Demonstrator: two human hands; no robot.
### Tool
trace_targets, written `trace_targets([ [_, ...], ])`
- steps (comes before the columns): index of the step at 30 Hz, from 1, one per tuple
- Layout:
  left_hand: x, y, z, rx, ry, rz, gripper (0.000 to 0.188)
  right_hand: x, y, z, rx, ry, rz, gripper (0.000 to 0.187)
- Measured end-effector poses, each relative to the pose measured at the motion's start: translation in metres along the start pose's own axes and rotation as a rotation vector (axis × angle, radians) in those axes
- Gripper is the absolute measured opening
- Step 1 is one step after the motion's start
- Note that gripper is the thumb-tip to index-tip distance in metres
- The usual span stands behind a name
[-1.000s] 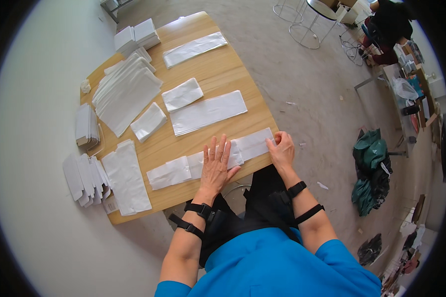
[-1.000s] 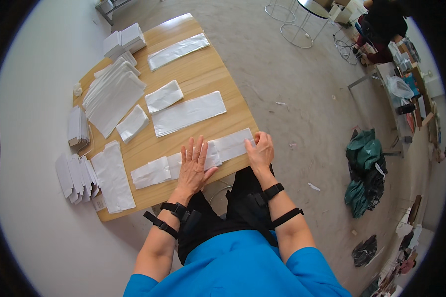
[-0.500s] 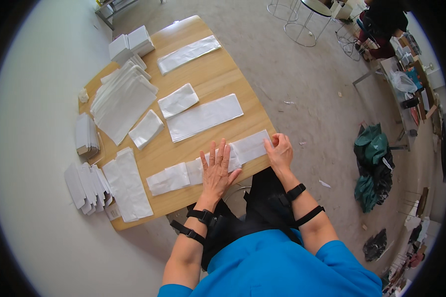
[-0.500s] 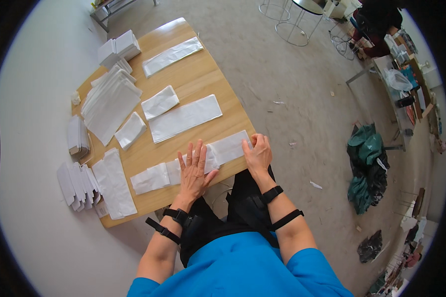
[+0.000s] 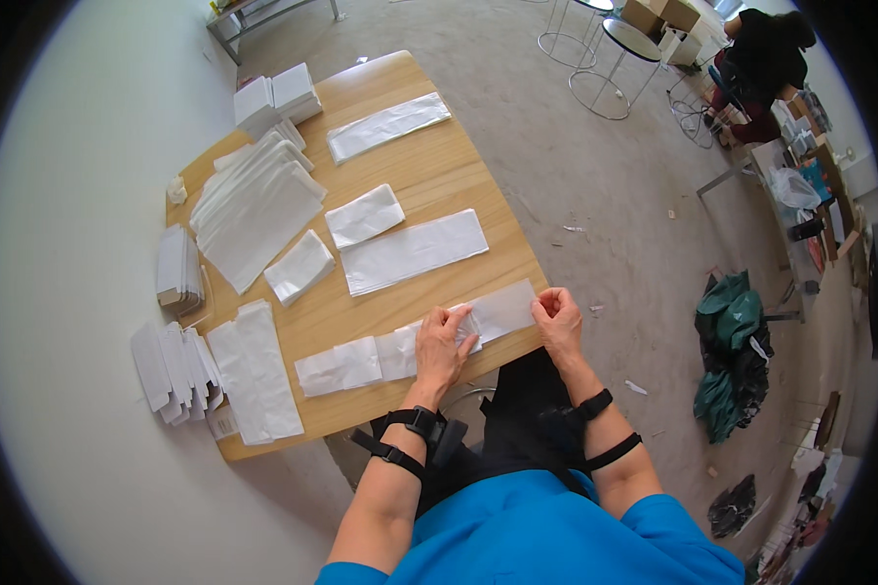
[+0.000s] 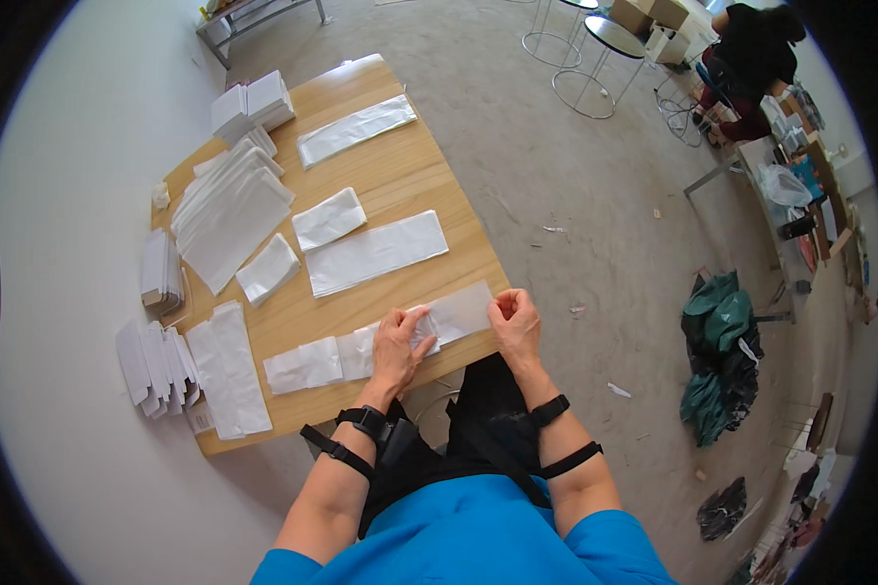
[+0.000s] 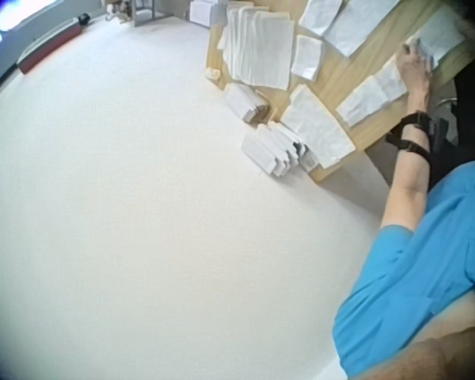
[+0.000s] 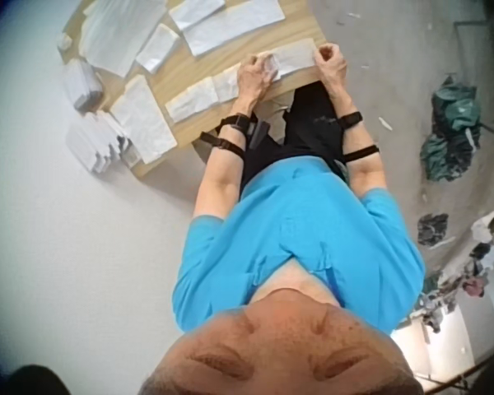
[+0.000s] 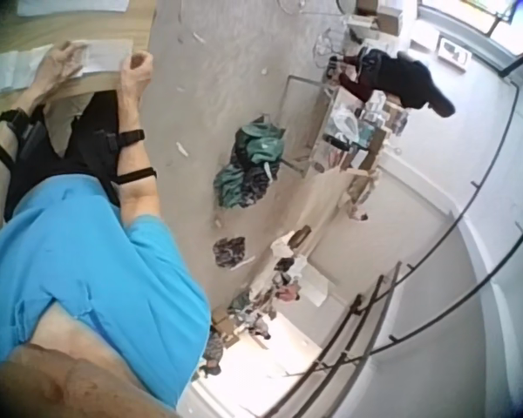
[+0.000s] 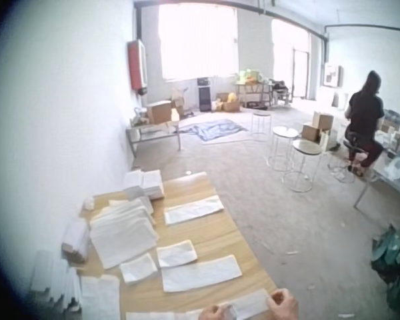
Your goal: Folding long white plastic bags at a wooden table.
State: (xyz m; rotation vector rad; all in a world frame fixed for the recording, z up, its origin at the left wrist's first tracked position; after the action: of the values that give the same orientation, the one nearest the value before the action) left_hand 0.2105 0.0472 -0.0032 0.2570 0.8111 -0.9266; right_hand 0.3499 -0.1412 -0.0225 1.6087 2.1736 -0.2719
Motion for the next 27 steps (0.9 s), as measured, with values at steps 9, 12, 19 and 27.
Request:
trace_targets([
  [9,-0.022,-0.014,-0.038,-0.388,-0.819,-0.111,0.05,0.038,-0.027,-0.13,-0.364,-0.149,-0.116,0.025],
  [12,-0.036,-0.025,-0.037,-0.484,-1.006,-0.047,0.06,0.078,-0.058,-0.151,-0.557,-0.225,-0.184,0.025],
  [19,-0.045,-0.03,-0.101,-0.583,-0.849,0.179,0.051,0.101,-0.081,-0.144,-0.382,-0.06,-0.303,0.013],
  [27,-0.07,-0.023,-0.095,-0.502,-0.501,0.3,0.053,0.072,-0.029,-0.059,-0.143,-0.105,-0.113,0.015],
])
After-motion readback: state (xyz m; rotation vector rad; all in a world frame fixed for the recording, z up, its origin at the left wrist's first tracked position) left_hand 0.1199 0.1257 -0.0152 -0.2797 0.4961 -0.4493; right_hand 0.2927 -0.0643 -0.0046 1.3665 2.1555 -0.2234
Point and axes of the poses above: each hand's wrist, its own y-axis towards the middle knuckle, its own x-axis out of the palm, z = x × y, the point moved 10 cm from there along y, towards the middle knuckle, and after that the axes turned 13 degrees about -x, right-handed, at the moved point
